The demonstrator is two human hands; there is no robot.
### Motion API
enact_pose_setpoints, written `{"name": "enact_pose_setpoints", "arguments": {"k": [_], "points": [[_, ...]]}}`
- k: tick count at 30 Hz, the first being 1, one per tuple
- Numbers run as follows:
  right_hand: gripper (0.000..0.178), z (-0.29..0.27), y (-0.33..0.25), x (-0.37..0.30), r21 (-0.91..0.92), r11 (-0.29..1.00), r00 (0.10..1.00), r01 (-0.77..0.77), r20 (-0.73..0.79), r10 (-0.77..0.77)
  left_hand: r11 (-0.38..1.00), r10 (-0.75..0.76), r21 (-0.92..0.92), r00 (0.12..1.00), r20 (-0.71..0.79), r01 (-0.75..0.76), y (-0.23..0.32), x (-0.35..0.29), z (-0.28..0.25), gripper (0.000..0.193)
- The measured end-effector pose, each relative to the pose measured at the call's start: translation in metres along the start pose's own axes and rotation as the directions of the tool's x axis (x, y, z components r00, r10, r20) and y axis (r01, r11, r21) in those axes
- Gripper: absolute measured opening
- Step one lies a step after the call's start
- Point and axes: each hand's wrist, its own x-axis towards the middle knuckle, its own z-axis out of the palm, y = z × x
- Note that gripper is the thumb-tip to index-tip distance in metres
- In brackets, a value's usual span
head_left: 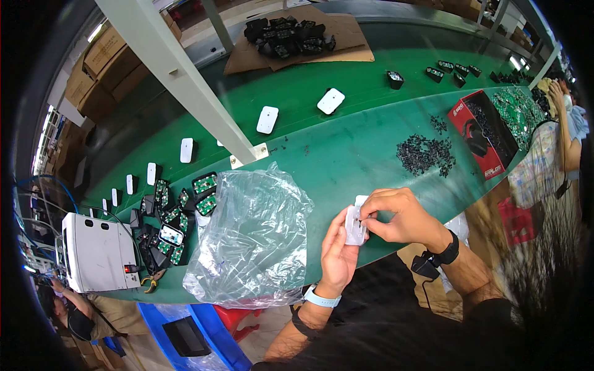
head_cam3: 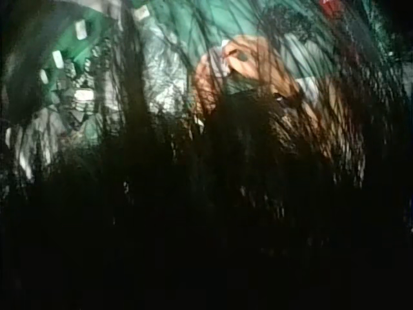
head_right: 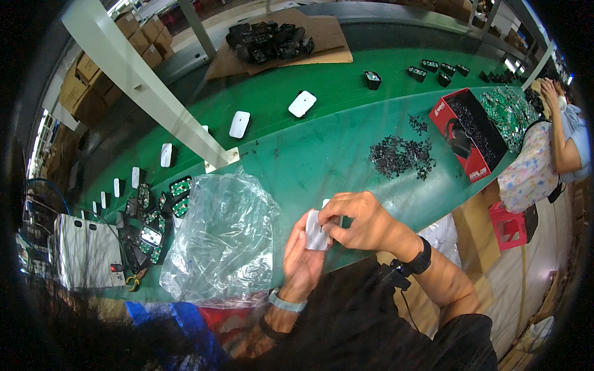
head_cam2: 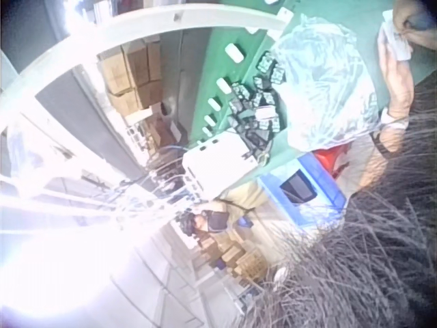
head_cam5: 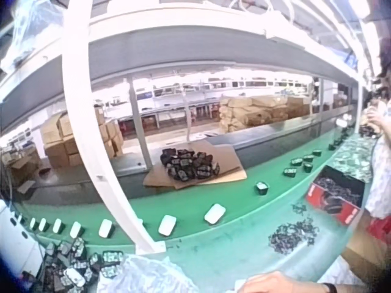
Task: The person assembles electronic devices by inserting a small black component into a white plastic piece, placing a circuit board into a black housing, and snapping the white piece on top. They repeat this process multiple times, occasionally reaching for small parts on the table.
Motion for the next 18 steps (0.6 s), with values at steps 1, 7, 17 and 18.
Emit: {"name": "enact_pose_setpoints", "arguments": {"k": [1,7,17,18], "points": [[0.015,0.002,0.000,0.000,-0.036,0.999,1.000,0.008,-0.016,-0.008,1.000,-0.005,0.003,1.000,-0.007,0.005,0.000,0.000,-0.001,0.049],[0.014,0.013,-0.011,-0.003,-0.078,0.990,0.989,-0.118,-0.093,0.111,1.000,-0.002,0.013,1.000,-0.014,0.002,-0.002,0.000,-0.005,0.048],[0.018,0.016,-0.008,-0.004,-0.107,0.986,0.988,-0.126,-0.103,0.115,0.996,0.029,0.086,0.998,-0.063,-0.023,-0.007,-0.001,-0.004,0.046],[0.018,0.016,-0.008,-0.004,-0.107,0.986,0.988,-0.126,-0.103,0.115,0.993,0.042,0.114,0.998,-0.050,-0.036,-0.009,-0.001,-0.006,0.045]]}}
